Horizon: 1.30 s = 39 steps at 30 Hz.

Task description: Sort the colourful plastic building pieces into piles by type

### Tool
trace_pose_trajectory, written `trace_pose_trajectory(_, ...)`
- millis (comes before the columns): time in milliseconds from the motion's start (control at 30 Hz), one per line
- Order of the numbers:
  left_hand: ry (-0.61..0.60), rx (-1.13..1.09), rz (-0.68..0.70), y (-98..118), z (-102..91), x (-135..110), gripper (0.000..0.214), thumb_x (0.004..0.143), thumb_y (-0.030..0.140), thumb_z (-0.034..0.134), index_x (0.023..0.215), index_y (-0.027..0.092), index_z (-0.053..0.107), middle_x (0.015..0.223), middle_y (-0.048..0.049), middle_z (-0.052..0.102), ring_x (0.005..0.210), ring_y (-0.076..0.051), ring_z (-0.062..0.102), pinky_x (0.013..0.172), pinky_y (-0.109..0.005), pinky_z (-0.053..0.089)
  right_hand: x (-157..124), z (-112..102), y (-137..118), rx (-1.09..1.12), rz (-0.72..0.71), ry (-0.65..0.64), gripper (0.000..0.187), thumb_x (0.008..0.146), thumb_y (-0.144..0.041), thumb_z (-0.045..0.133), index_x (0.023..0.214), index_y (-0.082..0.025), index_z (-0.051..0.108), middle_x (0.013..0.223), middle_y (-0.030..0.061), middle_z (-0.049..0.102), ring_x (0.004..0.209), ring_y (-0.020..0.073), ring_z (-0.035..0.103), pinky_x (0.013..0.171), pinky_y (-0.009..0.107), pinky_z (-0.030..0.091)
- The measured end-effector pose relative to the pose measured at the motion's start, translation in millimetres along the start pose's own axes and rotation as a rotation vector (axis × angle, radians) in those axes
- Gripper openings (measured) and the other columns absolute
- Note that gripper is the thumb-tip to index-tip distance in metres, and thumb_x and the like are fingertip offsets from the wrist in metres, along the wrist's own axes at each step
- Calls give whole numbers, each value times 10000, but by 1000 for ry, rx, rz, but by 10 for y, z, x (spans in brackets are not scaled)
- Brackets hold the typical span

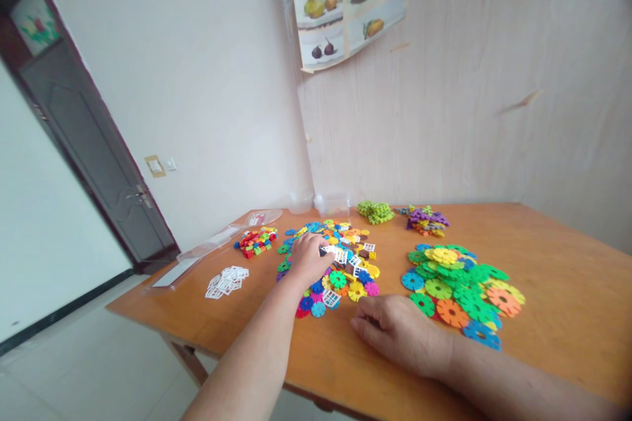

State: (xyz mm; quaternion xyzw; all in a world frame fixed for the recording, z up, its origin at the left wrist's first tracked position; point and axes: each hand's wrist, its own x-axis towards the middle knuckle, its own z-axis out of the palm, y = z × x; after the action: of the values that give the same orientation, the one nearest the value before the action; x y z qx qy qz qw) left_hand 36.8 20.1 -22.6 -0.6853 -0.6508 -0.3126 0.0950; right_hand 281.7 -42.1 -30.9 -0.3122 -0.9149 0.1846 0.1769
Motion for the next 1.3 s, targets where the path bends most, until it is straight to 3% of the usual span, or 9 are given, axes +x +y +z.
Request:
trace_pose_trajectory(333,116,-23,-131,-76,-64,-27,223,745,245,680,965,208,678,1056,-41,712,1049,-217,615,970,-345,421,-12,-21,-2,32,17,-13,269,938,-367,457,758,-219,591,749,-4,679,637,115,555,575,241,313)
trace_pose_trajectory(467,146,84,-236,-185,-263,-101,238,765,273,666,992,210,692,1049,-49,716,1051,-227,614,961,-348,419,-17,-27,-3,34,12,-29,286,945,-368,444,744,-216,580,744,1,677,647,121,568,574,242,319)
trace_pose_trajectory(633,140,285,-329,-485,-568,-338,248,782,328,649,996,214,702,1072,-62,706,1096,-259,585,999,-376,388,-8,-24,2,40,15,-39,268,944,-359,453,754,-223,585,765,-3,696,669,126,593,588,241,337)
trace_pose_trajectory(900,127,431,-628,-924,-943,-799,241,815,362,576,976,251,717,1183,-100,658,1232,-332,485,1062,-547,314,0,-3,3,29,20,-45,271,952,-357,445,769,-230,600,772,2,711,683,139,623,611,250,360)
trace_pose_trajectory(1033,89,410,-724,-973,-986,-913,247,821,351,549,981,262,715,1243,-114,631,1264,-360,450,1069,-679,242,-5,-5,5,40,26,-60,274,955,-364,442,773,-231,597,782,5,716,688,145,631,613,248,370)
trace_pose_trajectory(1300,90,398,-746,-978,-946,-915,249,829,332,528,989,271,707,1264,-115,619,1296,-363,422,1088,-718,195,5,-22,-21,39,41,-63,287,957,-375,438,766,-230,596,788,7,717,692,147,634,614,244,382)
